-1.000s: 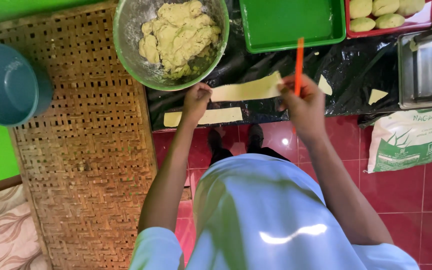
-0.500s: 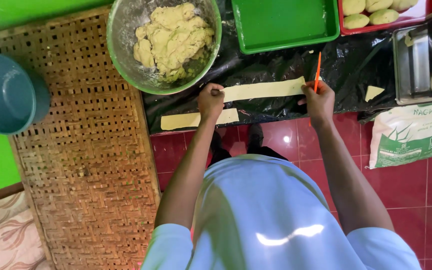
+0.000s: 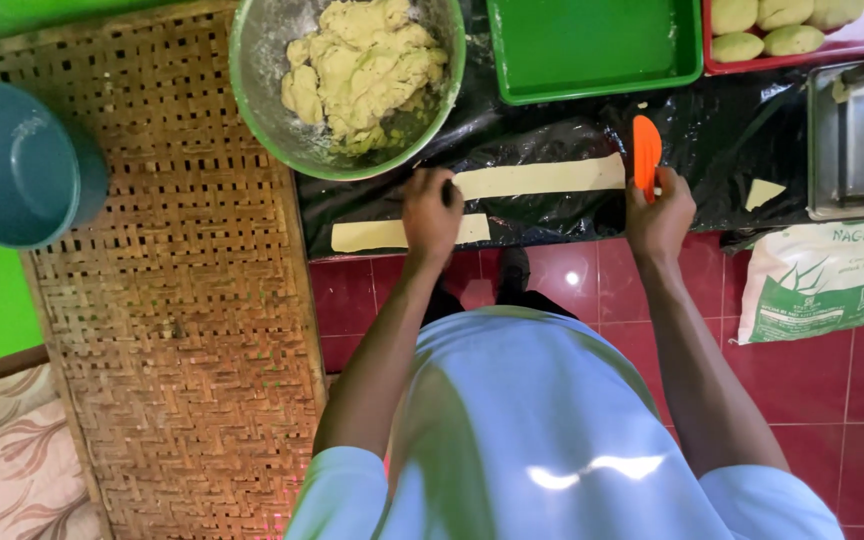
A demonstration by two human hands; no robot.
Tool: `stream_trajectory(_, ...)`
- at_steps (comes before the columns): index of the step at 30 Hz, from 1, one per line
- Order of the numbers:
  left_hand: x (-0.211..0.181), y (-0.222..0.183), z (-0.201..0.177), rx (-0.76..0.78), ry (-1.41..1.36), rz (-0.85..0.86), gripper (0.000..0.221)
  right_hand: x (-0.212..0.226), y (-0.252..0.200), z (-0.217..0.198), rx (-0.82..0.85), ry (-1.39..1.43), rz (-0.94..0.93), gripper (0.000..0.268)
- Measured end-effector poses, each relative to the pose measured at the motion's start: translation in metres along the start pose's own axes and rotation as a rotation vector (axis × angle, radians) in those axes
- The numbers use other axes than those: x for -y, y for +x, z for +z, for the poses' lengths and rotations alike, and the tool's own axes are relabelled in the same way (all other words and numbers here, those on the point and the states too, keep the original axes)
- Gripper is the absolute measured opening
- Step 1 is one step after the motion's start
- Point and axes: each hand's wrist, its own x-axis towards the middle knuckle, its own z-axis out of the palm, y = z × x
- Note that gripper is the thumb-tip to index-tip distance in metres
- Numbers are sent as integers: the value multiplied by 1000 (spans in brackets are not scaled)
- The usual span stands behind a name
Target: Flattening dough using a roller machine and cutting the dough sheet into small rectangular pieces.
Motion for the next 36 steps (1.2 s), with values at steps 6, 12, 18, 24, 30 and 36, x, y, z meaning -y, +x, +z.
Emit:
stream_trajectory(6, 6, -33, -9, 271, 265, 334, 43, 35, -24, -27, 94, 160, 206, 23)
stream_trajectory(12, -3, -35, -29, 262, 324, 391, 54, 52, -34, -31, 157, 242, 268, 29)
stream_trajectory(18, 17, -39, -29, 218, 213, 356, 48, 65, -42, -15, 200, 541, 459, 21)
stream_trajectory(24, 67, -43, -83, -12, 99, 217, 33, 143, -55, -9, 384, 711, 291, 11)
stream_trajectory(30, 131, -50, -142, -151, 263, 84, 29, 199, -87, 37, 598, 596, 373, 19)
stream_trajectory(36, 150, -54, -162, -3, 297, 114, 32, 258, -121, 83, 743, 418, 177, 28)
